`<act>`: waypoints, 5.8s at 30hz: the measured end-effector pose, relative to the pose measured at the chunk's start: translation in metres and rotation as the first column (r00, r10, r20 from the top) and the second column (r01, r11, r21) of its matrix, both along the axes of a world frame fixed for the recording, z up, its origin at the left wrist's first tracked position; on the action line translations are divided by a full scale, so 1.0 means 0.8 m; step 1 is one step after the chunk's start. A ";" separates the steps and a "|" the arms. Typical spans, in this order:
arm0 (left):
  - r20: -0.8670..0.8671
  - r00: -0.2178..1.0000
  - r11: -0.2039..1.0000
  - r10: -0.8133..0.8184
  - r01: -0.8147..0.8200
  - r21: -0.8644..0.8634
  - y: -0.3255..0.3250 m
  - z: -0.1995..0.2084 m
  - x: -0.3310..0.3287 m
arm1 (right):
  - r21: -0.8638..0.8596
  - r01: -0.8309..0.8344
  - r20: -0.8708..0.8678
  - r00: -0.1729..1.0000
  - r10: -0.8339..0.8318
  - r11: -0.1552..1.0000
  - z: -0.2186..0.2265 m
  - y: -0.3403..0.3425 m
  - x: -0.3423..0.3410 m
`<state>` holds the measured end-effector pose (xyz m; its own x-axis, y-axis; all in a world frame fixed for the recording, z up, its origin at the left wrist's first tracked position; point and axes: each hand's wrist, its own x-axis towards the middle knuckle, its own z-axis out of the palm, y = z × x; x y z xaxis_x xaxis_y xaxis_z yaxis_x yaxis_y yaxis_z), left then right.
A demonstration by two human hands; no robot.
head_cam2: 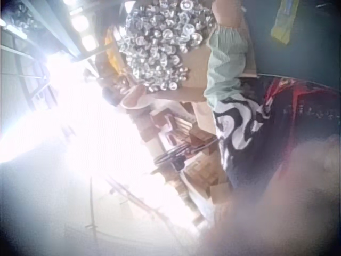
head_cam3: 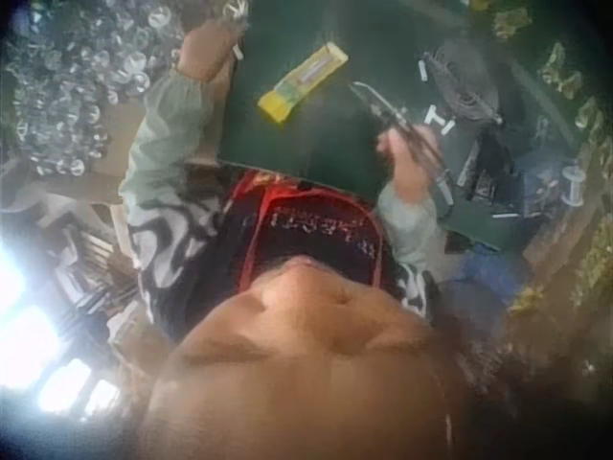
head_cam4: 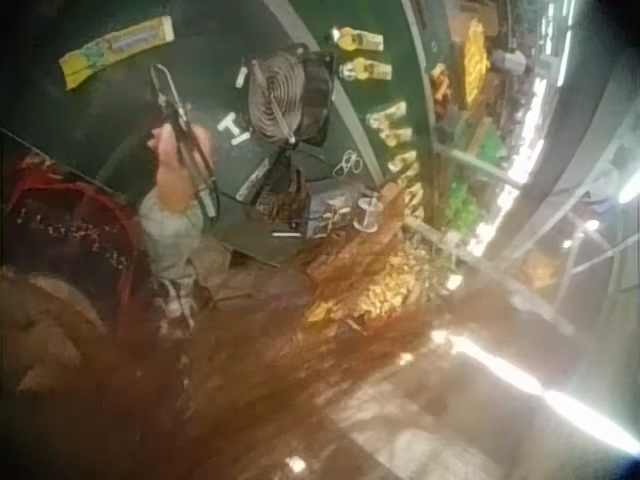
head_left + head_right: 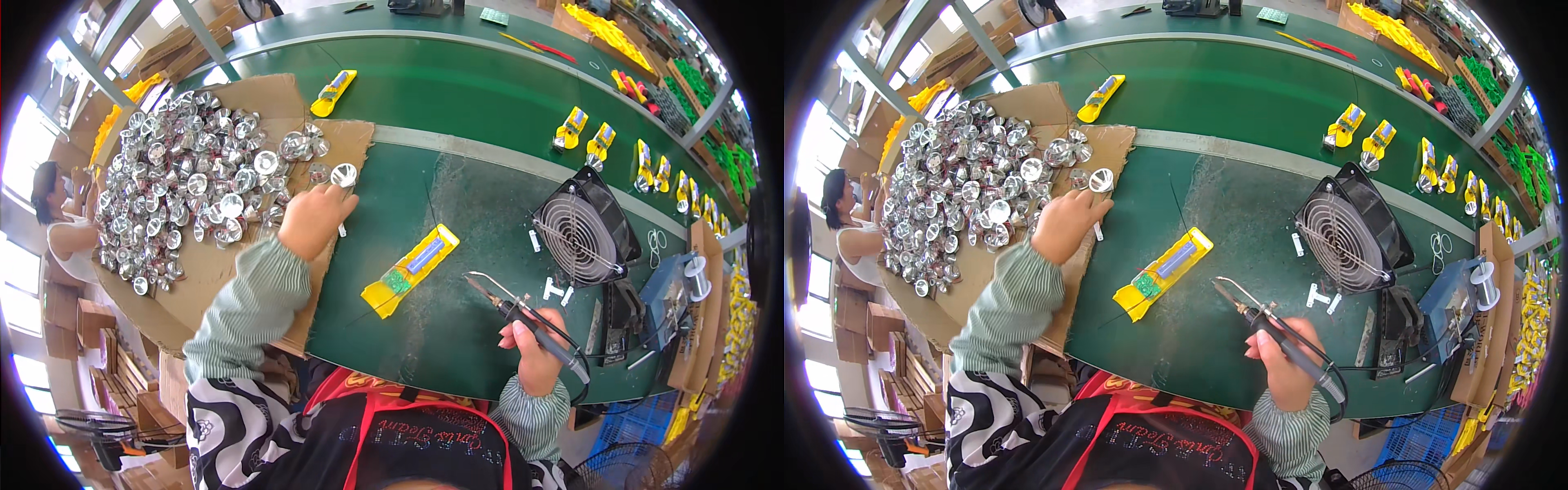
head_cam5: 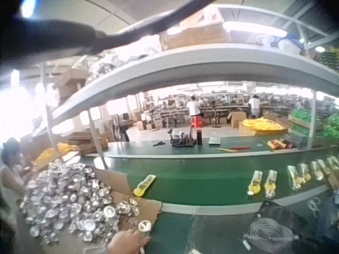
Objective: The person solders flashlight reflectors and electrical components into flashlight housings using a soldering iron and places the assembled units onto the conveyor line.
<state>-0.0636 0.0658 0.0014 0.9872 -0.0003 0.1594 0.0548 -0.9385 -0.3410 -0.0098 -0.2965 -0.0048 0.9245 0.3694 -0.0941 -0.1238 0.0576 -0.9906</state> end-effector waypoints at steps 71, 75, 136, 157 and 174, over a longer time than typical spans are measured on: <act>0.037 0.993 0.468 0.109 -0.018 -0.883 -0.114 -0.026 -0.076 | -0.041 -0.238 -0.051 0.971 0.235 0.970 0.001 0.055 -0.013; 0.104 0.983 0.362 0.151 0.043 -0.931 -0.106 -0.025 -0.076 | -0.010 -0.226 -0.030 0.974 0.225 0.974 -0.001 0.058 -0.012; 0.028 0.996 0.233 0.079 0.009 -0.973 -0.121 -0.015 0.173 | 0.016 0.059 -0.053 0.997 -0.058 0.998 -0.011 -0.003 0.034; -0.123 0.772 0.695 0.624 -0.620 -0.364 0.177 -0.050 0.336 | -0.031 0.048 -0.014 0.999 -0.049 0.998 -0.035 -0.012 0.058; -0.029 0.998 0.723 0.057 -0.062 -0.688 -0.089 0.005 0.042 | 0.053 0.089 0.015 0.996 -0.090 0.995 -0.022 -0.009 0.033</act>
